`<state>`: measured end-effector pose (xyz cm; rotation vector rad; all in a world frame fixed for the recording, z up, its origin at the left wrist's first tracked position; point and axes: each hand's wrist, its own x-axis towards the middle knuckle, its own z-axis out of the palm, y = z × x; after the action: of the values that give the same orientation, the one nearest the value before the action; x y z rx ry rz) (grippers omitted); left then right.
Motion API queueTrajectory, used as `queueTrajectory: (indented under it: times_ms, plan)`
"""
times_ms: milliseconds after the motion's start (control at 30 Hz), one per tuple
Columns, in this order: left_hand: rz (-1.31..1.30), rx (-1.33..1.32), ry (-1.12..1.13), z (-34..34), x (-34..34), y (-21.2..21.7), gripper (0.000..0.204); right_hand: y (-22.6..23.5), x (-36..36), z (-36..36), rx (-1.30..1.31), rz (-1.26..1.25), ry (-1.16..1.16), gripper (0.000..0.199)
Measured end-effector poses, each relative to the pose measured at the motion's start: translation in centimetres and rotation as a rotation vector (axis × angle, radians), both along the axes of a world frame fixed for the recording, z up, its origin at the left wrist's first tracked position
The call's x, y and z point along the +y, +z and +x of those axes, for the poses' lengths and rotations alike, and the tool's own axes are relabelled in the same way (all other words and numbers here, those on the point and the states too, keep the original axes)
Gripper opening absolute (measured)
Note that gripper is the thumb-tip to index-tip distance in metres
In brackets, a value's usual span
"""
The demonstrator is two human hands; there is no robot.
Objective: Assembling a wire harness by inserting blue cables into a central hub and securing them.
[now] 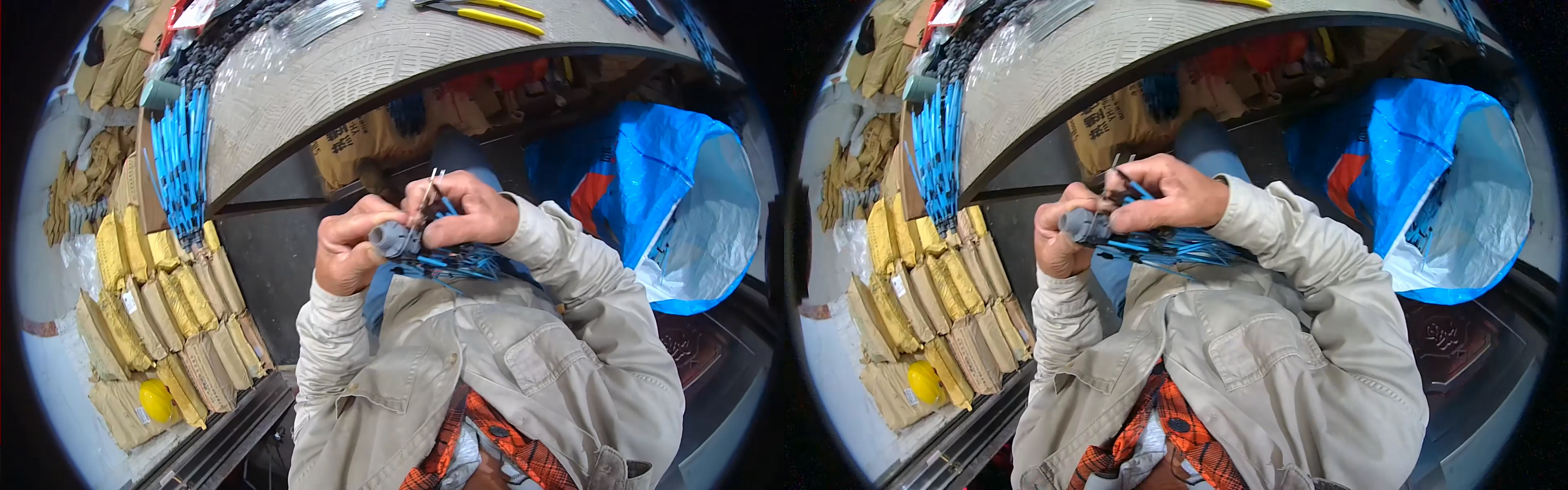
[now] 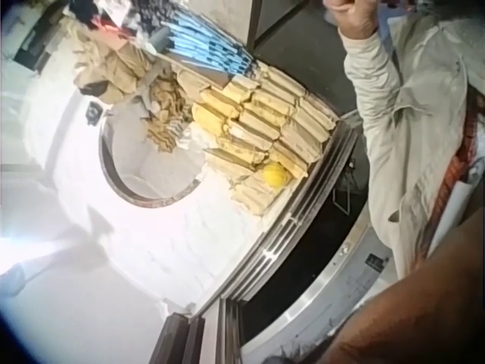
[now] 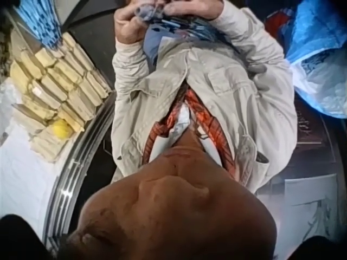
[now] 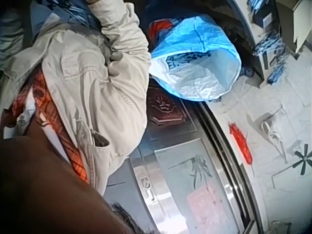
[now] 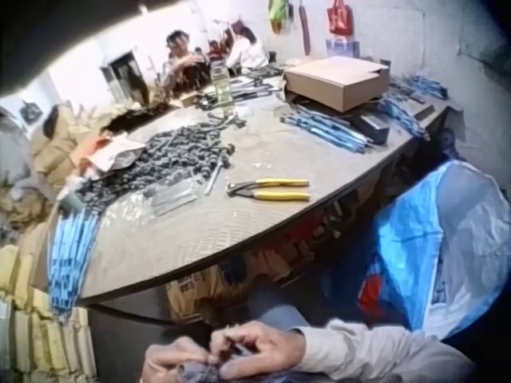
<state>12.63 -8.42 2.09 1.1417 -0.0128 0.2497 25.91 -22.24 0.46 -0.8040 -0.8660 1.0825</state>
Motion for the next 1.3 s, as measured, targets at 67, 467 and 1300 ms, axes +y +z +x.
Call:
queueTrajectory:
  times_ms: [67,467,1300]
  plan:
    - [-0.021,-0.005,0.006,0.1,-0.4,0.1,0.034,0.2,-0.1,0.1,-0.021,-0.003,0.014,0.021]
    - [-0.185,-0.019,0.090,-0.3,-1.8,0.6,0.027,1.2,-0.4,-0.1,-0.076,-0.042,0.074,0.029]
    - [0.596,-0.148,0.025,2.8,-1.2,7.1,0.044,5.2,-2.3,0.2,-0.437,0.131,-0.447,0.029]
